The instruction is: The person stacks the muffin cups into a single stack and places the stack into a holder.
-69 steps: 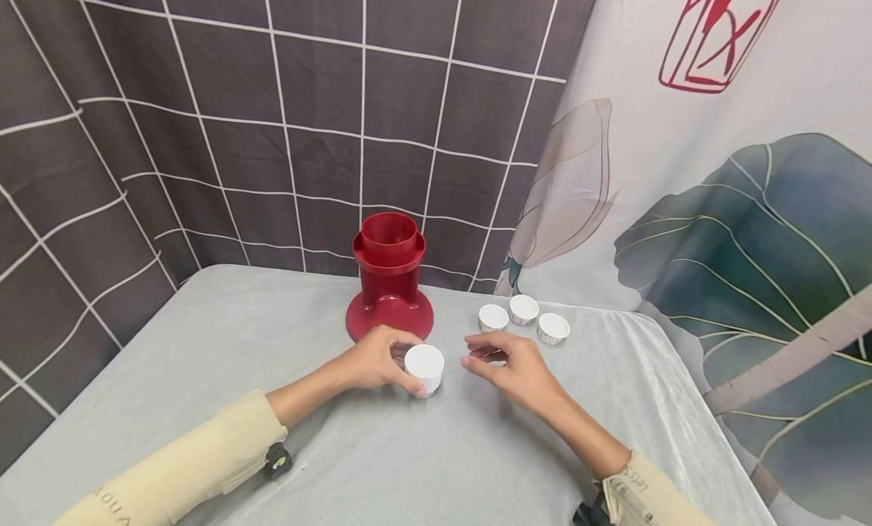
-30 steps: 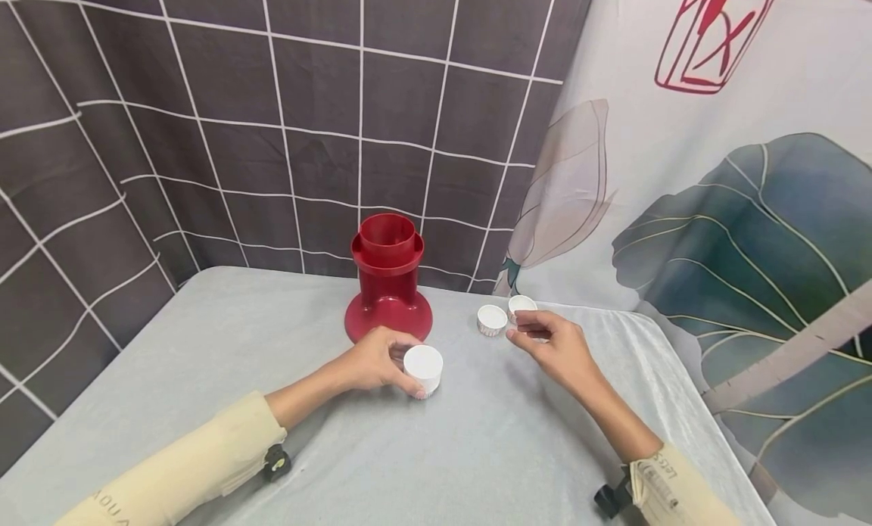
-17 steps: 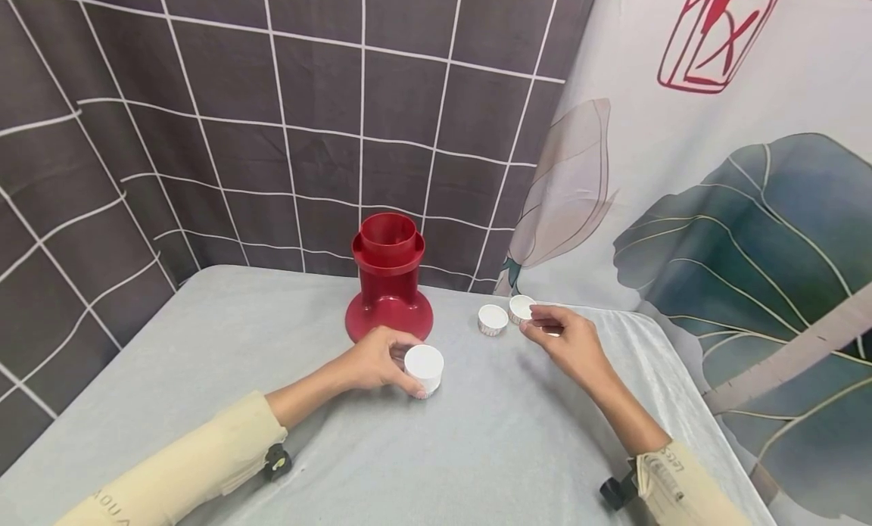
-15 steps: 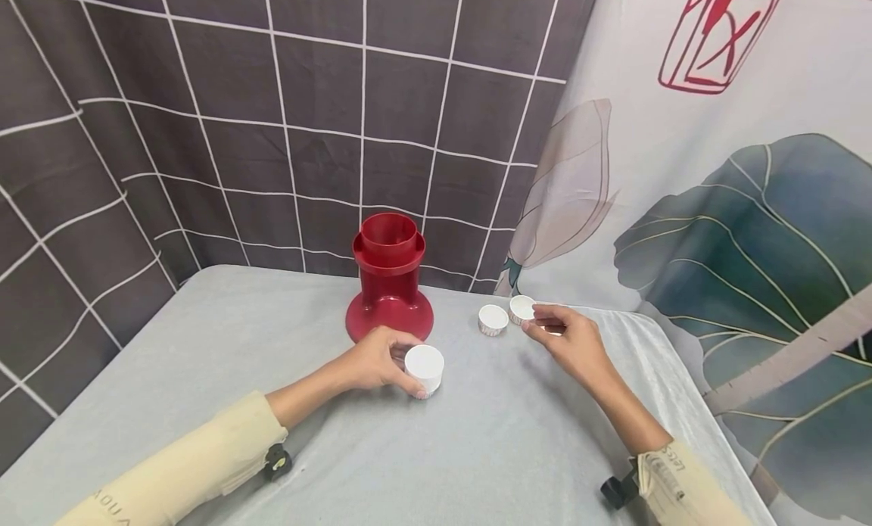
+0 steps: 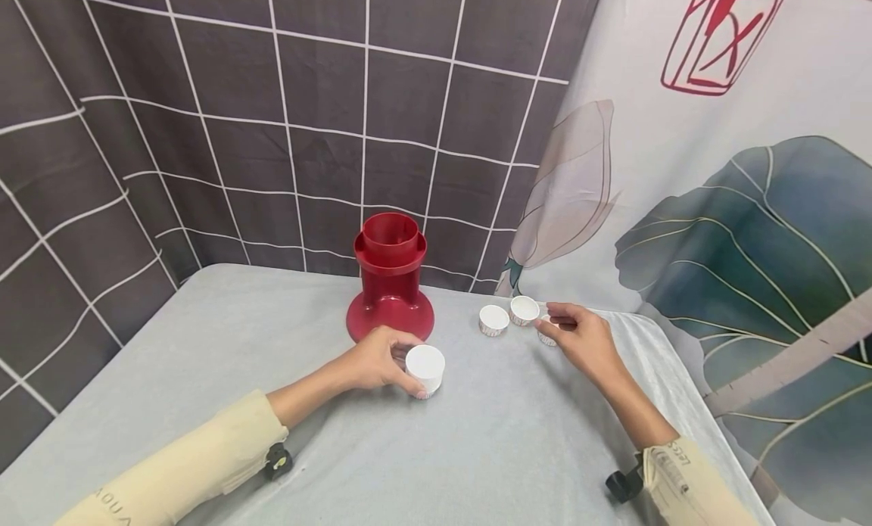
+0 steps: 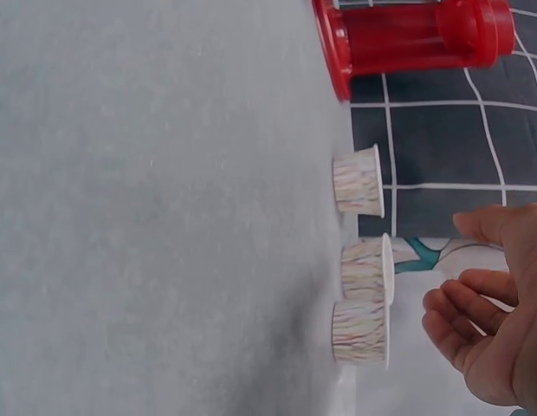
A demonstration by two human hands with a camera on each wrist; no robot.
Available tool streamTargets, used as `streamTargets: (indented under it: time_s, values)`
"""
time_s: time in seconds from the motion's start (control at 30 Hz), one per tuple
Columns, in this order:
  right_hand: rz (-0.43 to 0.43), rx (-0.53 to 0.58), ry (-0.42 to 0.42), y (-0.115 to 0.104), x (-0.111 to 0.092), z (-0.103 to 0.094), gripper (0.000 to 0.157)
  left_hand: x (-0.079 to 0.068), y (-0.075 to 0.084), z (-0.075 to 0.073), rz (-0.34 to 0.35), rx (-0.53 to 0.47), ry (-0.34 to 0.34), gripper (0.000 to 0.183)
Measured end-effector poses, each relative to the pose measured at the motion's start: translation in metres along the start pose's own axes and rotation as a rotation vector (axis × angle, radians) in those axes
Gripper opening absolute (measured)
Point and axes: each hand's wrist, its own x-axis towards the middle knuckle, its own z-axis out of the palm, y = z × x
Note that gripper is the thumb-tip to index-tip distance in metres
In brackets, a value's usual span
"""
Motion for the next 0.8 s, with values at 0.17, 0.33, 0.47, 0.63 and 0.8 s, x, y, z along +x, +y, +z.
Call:
streamTargets:
  time_s: [0.17,0.33,0.47,0.63,0.8]
  values:
    - [0.015,-0.016,0.021,0.005,0.002,-0.002,0.052,0.000,0.000,-0.001,0.006,0.008,0.001,0.052]
    - [0.016,-0.042,0.055,0.010,0.004,-0.002,0.052,0.000,0.001,-0.001,0.005,0.007,0.001,0.052]
    - [0.031,-0.057,0.059,0.013,0.004,-0.002,0.057,0.000,0.000,-0.001,0.007,0.006,-0.002,0.051]
    - [0.067,-0.104,0.027,0.016,0.005,-0.001,0.066,0.000,0.001,-0.001,0.002,0.001,-0.006,0.051]
    - [0.076,-0.147,-0.006,0.019,0.006,0.000,0.072,-0.001,0.003,-0.001,-0.004,0.006,-0.006,0.051]
